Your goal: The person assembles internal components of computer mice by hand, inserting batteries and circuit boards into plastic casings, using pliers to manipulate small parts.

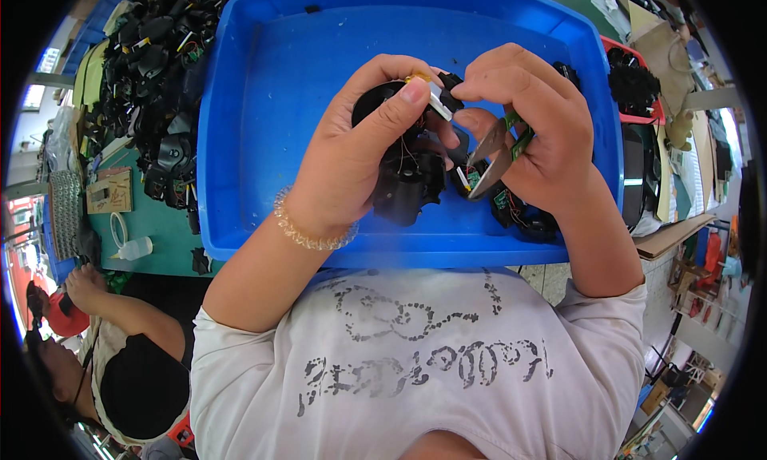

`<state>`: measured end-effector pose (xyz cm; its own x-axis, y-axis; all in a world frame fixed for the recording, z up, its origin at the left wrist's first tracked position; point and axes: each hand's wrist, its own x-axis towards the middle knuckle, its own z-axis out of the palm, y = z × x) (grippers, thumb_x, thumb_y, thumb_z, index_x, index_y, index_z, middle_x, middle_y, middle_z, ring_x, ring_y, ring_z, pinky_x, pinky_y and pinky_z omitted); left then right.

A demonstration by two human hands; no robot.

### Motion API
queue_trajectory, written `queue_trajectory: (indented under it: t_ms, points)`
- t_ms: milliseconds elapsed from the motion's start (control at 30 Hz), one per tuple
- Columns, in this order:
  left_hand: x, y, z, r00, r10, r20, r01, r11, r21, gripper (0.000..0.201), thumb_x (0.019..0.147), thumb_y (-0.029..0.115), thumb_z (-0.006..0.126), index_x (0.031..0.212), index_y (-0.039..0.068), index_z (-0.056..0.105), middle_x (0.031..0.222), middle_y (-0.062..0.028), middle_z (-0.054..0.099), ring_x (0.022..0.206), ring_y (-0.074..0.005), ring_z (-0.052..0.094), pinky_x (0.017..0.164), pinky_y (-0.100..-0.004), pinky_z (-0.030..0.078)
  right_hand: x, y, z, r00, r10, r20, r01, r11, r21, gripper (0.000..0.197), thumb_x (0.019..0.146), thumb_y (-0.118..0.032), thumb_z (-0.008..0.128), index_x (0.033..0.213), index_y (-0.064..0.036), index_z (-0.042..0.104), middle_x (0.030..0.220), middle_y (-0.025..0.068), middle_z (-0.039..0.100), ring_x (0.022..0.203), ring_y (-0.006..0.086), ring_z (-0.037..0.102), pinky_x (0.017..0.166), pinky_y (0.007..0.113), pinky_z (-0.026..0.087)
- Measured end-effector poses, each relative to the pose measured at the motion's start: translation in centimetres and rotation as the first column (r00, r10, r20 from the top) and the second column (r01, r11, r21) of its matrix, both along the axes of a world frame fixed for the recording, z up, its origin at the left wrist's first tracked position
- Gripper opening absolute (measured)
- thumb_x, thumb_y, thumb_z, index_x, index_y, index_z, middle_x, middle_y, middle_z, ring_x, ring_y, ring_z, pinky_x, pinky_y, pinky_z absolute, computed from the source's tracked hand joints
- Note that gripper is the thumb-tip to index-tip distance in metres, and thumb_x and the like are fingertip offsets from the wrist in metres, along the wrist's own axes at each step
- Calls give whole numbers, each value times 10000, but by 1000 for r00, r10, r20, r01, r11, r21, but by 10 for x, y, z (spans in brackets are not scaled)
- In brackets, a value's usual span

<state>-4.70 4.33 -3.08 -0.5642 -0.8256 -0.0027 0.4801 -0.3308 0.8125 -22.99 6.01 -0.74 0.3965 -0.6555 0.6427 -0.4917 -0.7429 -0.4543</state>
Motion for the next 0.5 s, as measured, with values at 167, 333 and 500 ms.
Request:
queue_trajectory:
  t_ms: [167, 333, 500]
  points:
    - [2, 1, 1, 1000, -25, 12, 25, 999, -36, 213, 918, 185, 543, 1066, 32, 532, 914, -78, 583, 775, -147, 606, 689, -276, 515, -2, -1, 1, 993, 97, 71, -100, 994, 39, 113, 807, -49, 644, 854, 30, 579, 751, 95, 557, 680, 190, 531, 580, 259, 409]
    - [0, 8, 5, 979, 94, 179, -64, 984, -165, 288, 895, 223, 514, 1084, 7, 497, 1156, -147, 518, 798, -185, 600, 688, -302, 531, 11, 9, -5, 946, 25, 322, -120, 953, 277, 83, 859, -45, 583, 875, 30, 554, 726, 42, 525, 641, 123, 469, 556, 237, 368]
    - [3, 5, 1, 992, 82, 100, -54, 965, -257, 194, 881, 75, 552, 1068, 27, 534, 1141, -83, 502, 810, -120, 591, 738, -258, 505, 20, 20, 5, 789, -278, 547, -178, 750, 637, 103, 906, -70, 526, 818, -22, 505, 693, -26, 453, 643, 42, 421, 547, 212, 368]
